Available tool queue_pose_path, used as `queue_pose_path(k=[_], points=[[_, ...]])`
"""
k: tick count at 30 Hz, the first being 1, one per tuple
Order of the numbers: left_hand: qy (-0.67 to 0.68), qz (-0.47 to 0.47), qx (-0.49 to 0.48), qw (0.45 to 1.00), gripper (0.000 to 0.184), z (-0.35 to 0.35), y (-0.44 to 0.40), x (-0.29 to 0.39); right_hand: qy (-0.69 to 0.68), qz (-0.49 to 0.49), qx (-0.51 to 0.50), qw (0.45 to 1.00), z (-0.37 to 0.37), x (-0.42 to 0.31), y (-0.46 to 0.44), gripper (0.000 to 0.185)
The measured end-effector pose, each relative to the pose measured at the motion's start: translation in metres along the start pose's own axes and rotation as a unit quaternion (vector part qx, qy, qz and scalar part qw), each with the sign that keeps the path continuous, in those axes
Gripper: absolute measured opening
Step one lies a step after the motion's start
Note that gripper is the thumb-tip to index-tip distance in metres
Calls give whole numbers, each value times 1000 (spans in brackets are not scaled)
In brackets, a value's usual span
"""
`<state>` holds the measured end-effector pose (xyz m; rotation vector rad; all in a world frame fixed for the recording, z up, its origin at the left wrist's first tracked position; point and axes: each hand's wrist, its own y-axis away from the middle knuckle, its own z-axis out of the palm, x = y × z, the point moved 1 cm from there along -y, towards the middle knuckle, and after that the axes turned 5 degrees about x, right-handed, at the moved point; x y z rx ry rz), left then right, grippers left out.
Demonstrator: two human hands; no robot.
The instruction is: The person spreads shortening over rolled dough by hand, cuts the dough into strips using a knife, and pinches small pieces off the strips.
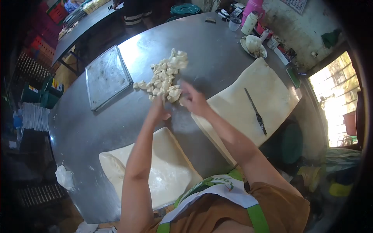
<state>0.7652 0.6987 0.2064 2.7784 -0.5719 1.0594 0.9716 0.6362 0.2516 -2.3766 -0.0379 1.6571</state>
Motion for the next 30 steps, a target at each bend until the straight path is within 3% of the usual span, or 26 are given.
queue_pose_path(k=[1, 2, 3, 4, 5, 7, 8, 10, 11, 14, 16, 18, 20, 24, 27, 28, 29, 30], points=[[-80, -4, -40, 996, 53, 29, 13, -27, 30, 44, -65, 996, -4, 5, 25, 58], [-105, -8, -3, 994, 50, 44, 34, -32, 61, 89, -129, 986, -9, 7, 55, 52], [-128, -11, 36, 991, 47, 56, 44, -37, -19, 121, -108, 987, -13, 5, 93, 41], [-126, -4, 38, 991, 47, 55, 37, -32, -4, 134, -148, 980, -20, 15, 124, 37], [-17, -45, 59, 997, 45, 50, 32, -29, 11, 150, -188, 971, -29, 26, 153, 34], [197, -133, 95, 967, 43, 38, 29, -11, 16, 164, -168, 972, -49, 23, 201, 32], [196, -127, 93, 968, 43, 30, 22, 5, 15, 163, -162, 973, -60, 22, 214, 32], [331, 43, 283, 899, 39, 6, 8, 55, -23, 206, -127, 970, -81, 15, 234, 31], [332, 55, 276, 900, 39, 9, 3, 62, -41, 226, -106, 968, -91, 14, 238, 30], [170, -27, 272, 947, 34, 40, -9, 46, -26, 211, -84, 973, -120, 17, 231, 29], [299, -114, 216, 922, 40, 67, 8, 40, -25, 209, -75, 975, -135, 24, 224, 29], [207, -291, 139, 924, 54, 85, 34, 54, -33, 164, -88, 982, -149, 35, 215, 29], [192, -337, 90, 917, 55, 119, 48, 39, -40, 146, -95, 984, -167, 45, 208, 28], [65, -368, 101, 922, 61, 180, 59, 53, -27, 100, -148, 984, -216, 64, 171, 27], [-172, -174, 141, 959, 61, 191, 71, 48, -31, 66, -127, 989, -253, 86, 140, 29], [-176, -178, 146, 957, 61, 180, 71, 62, -35, 62, -132, 989, -265, 91, 129, 29], [18, -291, 117, 949, 64, 164, 74, 72, -43, 72, -133, 988, -277, 96, 116, 29], [212, -386, 83, 894, 71, 150, 75, 86, -52, 82, -132, 986, -287, 102, 105, 29]])
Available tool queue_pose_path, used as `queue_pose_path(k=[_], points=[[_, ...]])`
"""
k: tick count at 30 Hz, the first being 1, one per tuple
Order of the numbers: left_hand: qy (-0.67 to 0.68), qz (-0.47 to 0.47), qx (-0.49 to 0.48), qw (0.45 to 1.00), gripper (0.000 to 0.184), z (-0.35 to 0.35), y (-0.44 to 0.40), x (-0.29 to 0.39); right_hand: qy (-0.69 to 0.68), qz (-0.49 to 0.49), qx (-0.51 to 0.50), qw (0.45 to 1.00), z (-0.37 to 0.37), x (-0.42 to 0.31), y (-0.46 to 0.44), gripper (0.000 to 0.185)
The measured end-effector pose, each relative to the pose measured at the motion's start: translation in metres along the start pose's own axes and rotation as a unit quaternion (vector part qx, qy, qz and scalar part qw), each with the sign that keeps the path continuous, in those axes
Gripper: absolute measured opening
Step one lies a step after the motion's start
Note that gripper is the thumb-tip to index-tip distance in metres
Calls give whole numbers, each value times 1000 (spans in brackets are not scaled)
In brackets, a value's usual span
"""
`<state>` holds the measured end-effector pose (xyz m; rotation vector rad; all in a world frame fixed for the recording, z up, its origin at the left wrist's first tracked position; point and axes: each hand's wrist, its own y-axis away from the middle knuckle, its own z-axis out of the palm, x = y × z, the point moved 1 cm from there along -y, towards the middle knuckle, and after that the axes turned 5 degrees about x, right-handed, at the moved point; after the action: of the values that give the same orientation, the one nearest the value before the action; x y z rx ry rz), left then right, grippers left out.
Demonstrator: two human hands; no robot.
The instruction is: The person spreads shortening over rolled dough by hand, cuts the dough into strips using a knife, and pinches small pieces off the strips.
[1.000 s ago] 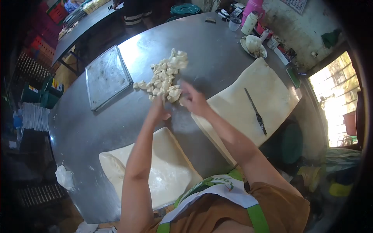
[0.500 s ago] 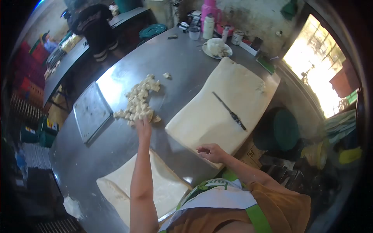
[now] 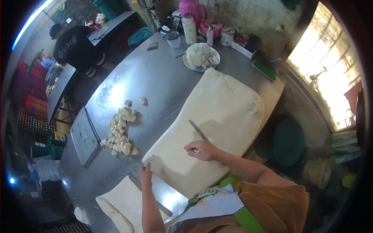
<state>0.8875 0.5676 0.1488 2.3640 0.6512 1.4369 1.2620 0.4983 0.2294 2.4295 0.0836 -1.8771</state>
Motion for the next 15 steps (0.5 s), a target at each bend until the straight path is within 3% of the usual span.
queue_pose_path(k=[4, 9, 11, 13, 15], points=[[51, -1, 100, 994, 77, 3, 35, 15, -34, 17, 2, 999, -34, 15, -48, 30], [15, 10, 40, 999, 73, -1, 43, 24, -1, -31, 29, 999, -48, 21, -159, 33], [48, -10, -14, 999, 66, -9, 46, 34, -27, -39, 29, 998, -54, 27, -224, 45], [27, -31, 8, 999, 59, -15, 51, 51, -43, -36, 97, 994, -62, 41, -295, 58], [6, -53, 25, 998, 52, -23, 54, 69, 101, -60, 220, 969, -92, 33, -362, 66]])
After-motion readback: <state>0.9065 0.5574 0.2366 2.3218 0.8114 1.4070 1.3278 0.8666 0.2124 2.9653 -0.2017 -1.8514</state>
